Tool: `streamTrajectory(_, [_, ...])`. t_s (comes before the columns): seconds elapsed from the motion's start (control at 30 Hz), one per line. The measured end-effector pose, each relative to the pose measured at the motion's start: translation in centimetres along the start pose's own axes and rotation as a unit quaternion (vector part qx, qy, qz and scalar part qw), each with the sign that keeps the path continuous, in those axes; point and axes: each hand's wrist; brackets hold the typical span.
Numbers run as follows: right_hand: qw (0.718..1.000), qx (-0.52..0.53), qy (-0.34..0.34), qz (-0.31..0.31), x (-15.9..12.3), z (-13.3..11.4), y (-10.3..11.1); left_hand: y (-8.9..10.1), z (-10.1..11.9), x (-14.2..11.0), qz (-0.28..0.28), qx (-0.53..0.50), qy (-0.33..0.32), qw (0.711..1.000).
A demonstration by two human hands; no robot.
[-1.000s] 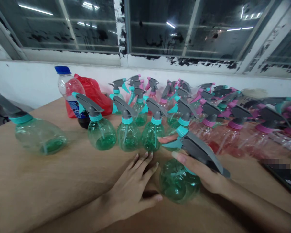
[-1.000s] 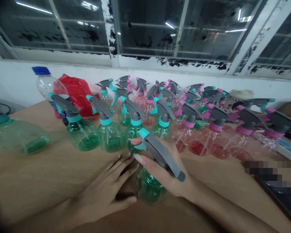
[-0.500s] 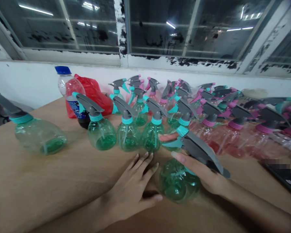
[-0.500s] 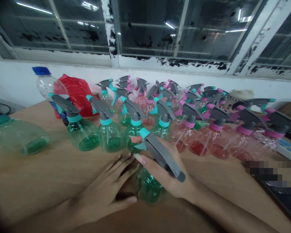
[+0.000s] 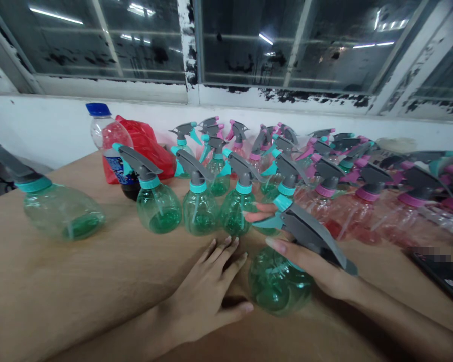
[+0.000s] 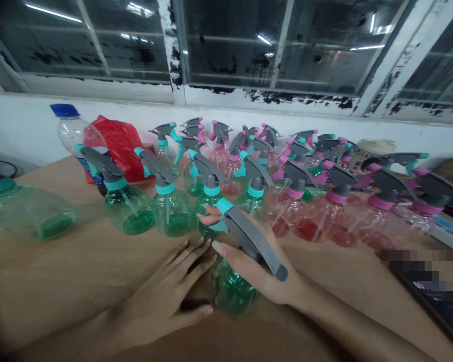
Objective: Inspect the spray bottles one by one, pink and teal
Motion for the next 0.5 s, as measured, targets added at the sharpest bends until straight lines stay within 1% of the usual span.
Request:
streamTrajectory(0.13, [0.999,0.009,-0.027,0.025,-0.13,0.15,-0.34,-0.15,-0.04,-0.03,-0.004,0.000,0.000,1.000])
streamTrajectory(0.23, [0.998,-0.008,-0.046,0.046,-0.53,0.39,-0.57,-0.20,-0.13,-0.10,-0.004,-0.002,0.001,1.000])
streamTrajectory(0.3, [0.997,-0.022,-0.046,0.050,-0.80,0.37,-0.68,-0.19,-0.17,-0.13,0.000,-0.001,-0.001,1.000])
streamTrajectory(0.4, [0.998,-0.013,-0.040,0.045,-0.93,0.13,-0.80,-0.13,-0.17,-0.13,0.002,0.002,-0.004,1.000])
streamTrajectory(0.5, [0.997,-0.031,-0.036,0.057,-0.83,-0.07,-0.87,-0.14,-0.15,-0.09,0.002,0.003,-0.003,1.000])
Point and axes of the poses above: each hand's wrist, its own x-axis towards the middle knuckle, its own y-axis out of the back of the hand, z = x × y, and after that the axes turned 9 degrees about -y, right-handed
